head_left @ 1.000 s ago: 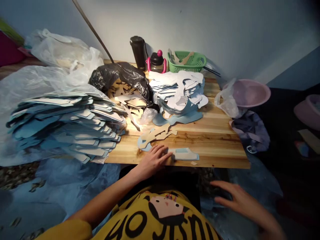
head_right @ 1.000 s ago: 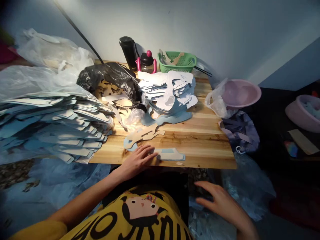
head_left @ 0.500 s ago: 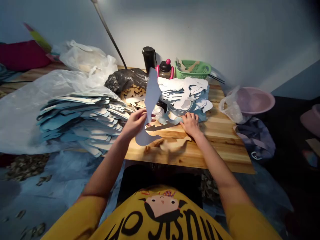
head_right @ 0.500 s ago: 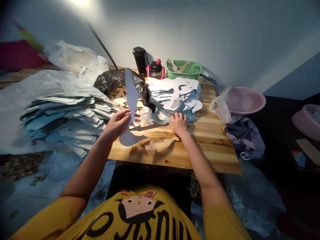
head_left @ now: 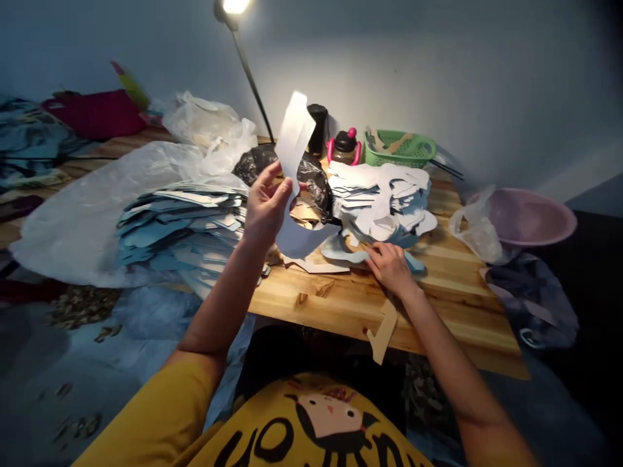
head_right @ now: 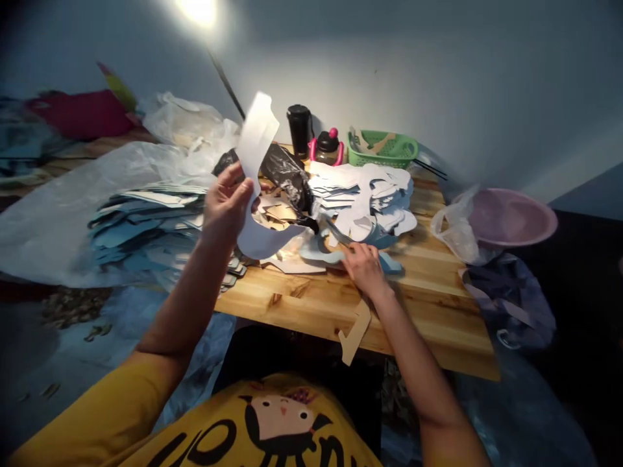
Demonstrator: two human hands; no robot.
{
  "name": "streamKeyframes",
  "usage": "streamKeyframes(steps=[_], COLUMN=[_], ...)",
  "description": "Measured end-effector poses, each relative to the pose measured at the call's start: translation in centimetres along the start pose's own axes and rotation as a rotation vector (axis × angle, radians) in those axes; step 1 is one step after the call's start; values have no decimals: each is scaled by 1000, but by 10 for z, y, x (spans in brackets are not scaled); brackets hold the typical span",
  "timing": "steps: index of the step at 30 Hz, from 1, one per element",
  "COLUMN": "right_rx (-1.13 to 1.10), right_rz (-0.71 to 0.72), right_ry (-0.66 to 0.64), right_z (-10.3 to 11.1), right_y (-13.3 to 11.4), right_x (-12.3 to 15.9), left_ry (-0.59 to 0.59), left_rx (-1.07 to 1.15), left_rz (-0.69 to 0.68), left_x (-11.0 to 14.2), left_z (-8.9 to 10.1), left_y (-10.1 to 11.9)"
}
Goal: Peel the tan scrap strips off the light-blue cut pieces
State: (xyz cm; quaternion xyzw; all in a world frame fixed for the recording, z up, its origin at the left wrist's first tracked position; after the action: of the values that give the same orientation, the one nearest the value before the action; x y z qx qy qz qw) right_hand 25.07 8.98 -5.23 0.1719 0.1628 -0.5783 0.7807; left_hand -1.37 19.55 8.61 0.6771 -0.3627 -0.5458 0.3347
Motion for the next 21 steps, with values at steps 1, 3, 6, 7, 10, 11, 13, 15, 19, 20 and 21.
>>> streamKeyframes(steps=[1, 3, 6, 7, 10, 11, 13, 15, 19, 20, 21], right_rx=[-13, -25, -61, -76, -173, -219, -301, -349, -419, -428, -423], right_rz=[0, 23, 9, -2, -13, -7, -2, -9, 2, -58, -156], right_ry=[35, 65, 170, 206, 250, 244, 205, 133, -32, -34, -11], right_z=[5, 13, 27, 31, 35, 35, 35, 34, 26, 25, 26], right_y=[-3, -10, -20, -25, -48, -58, -77, -92, -102, -93, -80], right_x=[3, 11, 25, 29, 39, 41, 41, 40, 43, 47, 54], left_ry=[27, 109, 153, 152, 41, -22, -40, 17, -439, -574, -664], left_rx=[-98, -392, -842, -920, -1121, -1170, -1183, -1062, -667, -612, -583], left_rz=[-148, -504, -760, -750, -643, -593, -561, -595, -570, -546, -529], left_x=[-5, -11, -21, -27, -38, -36, -15, 25, 133, 160, 183], left_z=[16, 49, 99, 119, 168, 177, 178, 155, 46, 19, -3], left_y=[28, 85, 122, 119, 80, 61, 37, 27, 6, -2, -9])
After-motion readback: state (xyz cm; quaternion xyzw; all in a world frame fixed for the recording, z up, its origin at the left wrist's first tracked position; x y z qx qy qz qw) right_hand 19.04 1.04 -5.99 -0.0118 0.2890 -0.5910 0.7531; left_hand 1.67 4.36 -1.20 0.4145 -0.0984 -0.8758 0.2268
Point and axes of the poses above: each hand's wrist, its own x-axis away from the middle knuckle, its own z-axis out of the back of the hand, y = z × x, the point moved 7 cm from there along -x, towards the middle knuckle, and after that the axes turned 12 degrees about y, right-handed, at the moved point
